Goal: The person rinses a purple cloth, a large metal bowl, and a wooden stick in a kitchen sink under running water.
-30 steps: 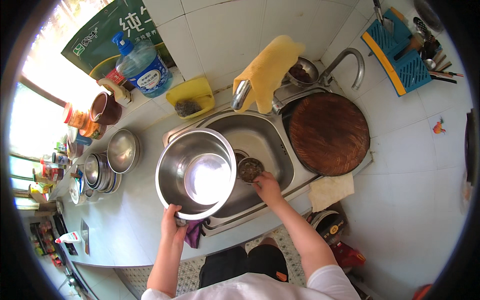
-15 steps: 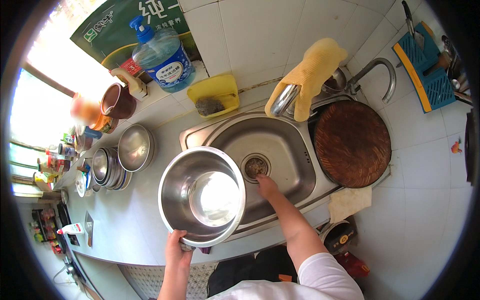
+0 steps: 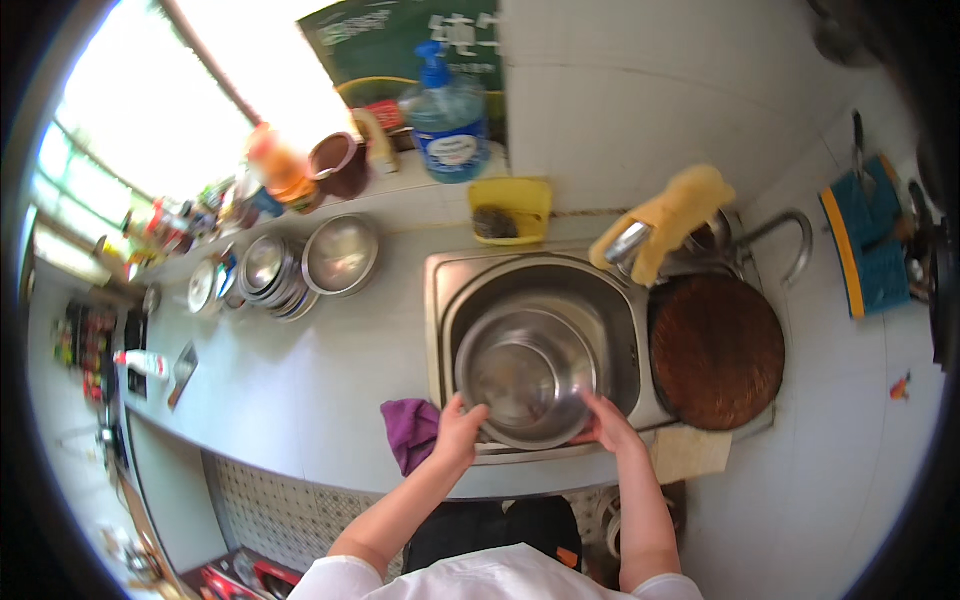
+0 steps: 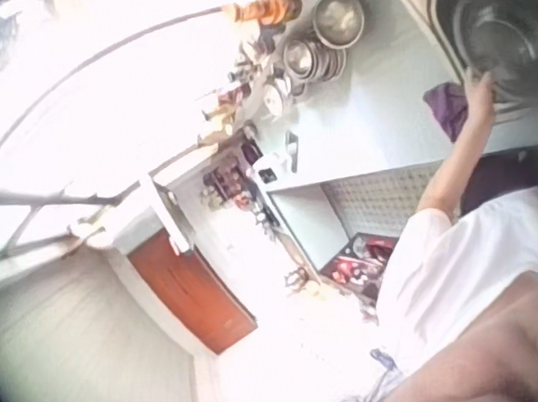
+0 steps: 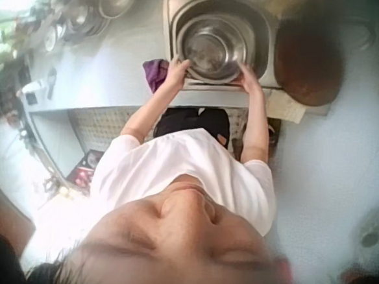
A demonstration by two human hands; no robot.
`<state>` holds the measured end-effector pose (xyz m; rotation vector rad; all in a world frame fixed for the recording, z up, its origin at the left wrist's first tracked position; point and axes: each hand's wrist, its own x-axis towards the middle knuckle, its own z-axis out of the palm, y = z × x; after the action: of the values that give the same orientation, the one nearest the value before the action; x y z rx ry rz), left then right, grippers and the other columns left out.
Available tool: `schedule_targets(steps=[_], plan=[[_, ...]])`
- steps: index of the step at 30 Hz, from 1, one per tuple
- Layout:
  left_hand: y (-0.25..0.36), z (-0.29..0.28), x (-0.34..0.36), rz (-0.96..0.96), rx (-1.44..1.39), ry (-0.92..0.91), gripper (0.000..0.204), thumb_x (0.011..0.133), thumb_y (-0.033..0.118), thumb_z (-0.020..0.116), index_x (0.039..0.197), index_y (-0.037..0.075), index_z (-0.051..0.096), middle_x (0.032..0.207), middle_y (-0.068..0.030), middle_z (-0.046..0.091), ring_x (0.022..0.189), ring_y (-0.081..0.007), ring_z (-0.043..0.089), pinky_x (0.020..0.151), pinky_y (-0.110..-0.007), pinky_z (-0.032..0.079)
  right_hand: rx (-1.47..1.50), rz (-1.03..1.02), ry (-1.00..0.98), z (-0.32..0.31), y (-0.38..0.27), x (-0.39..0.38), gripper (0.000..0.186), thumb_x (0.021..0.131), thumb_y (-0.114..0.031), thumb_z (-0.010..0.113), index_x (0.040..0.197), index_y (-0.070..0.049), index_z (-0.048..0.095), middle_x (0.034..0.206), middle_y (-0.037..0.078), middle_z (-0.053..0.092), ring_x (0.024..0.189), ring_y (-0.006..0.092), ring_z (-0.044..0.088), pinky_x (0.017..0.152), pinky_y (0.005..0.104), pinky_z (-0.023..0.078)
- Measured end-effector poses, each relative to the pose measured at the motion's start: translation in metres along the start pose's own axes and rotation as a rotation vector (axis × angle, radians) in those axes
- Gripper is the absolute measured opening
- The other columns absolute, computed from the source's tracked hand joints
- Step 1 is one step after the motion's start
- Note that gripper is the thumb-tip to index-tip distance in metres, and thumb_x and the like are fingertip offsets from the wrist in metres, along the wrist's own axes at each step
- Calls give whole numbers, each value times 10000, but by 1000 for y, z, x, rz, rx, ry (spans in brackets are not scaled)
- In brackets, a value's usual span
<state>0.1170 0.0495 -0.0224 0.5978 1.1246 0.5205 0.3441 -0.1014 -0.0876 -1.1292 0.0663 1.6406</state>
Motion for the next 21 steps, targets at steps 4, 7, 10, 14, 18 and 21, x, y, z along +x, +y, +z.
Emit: schedule_targets(steps=[4,7,10,14,18,21], plan=[[-25,0,32,58,454,-23,269,844,80,645,1064,-7,517,888,-86,592,767,-133,594,669,-296,549,-272,65,302,-17,-6,18,539,793,-40,572,1283,-123,363,1091,113,547,897,272,612,653,448,578],[-56,-26,43,172,533,58,267,905,153,619,1071,-24,507,894,-90,581,770,-144,604,614,-288,585,-307,-20,322,-30,8,50,568,774,-28,549,1295,-149,359,1120,115,538,891,275,610,645,447,577],[-48,-44,12,7,239,35,196,921,104,561,1069,-10,503,929,-114,582,822,-196,658,581,-301,580,-349,-100,344,-36,9,68,594,764,-25,536,1312,-163,350,1142,119,529,900,279,605,656,445,574],[-29,-36,-37,10,47,45,182,949,140,534,1074,8,522,928,-98,606,784,-203,675,582,-298,563,-362,-79,393,-41,17,102,634,750,-22,541,1330,-173,332,1217,111,494,977,298,580,667,447,555],[-47,-35,-42,19,-30,83,192,960,212,539,1024,34,572,855,-55,605,596,-109,568,499,-254,492,-320,-45,458,-69,41,135,668,738,-8,552,1337,-194,322,1267,98,469,1005,305,568,674,458,544],[-45,-28,-55,47,-11,111,217,962,264,536,965,56,595,765,-12,571,532,-80,499,450,-235,432,-296,-26,409,-84,49,145,681,738,1,545,1341,-213,314,1276,98,462,1018,311,562,692,456,543]])
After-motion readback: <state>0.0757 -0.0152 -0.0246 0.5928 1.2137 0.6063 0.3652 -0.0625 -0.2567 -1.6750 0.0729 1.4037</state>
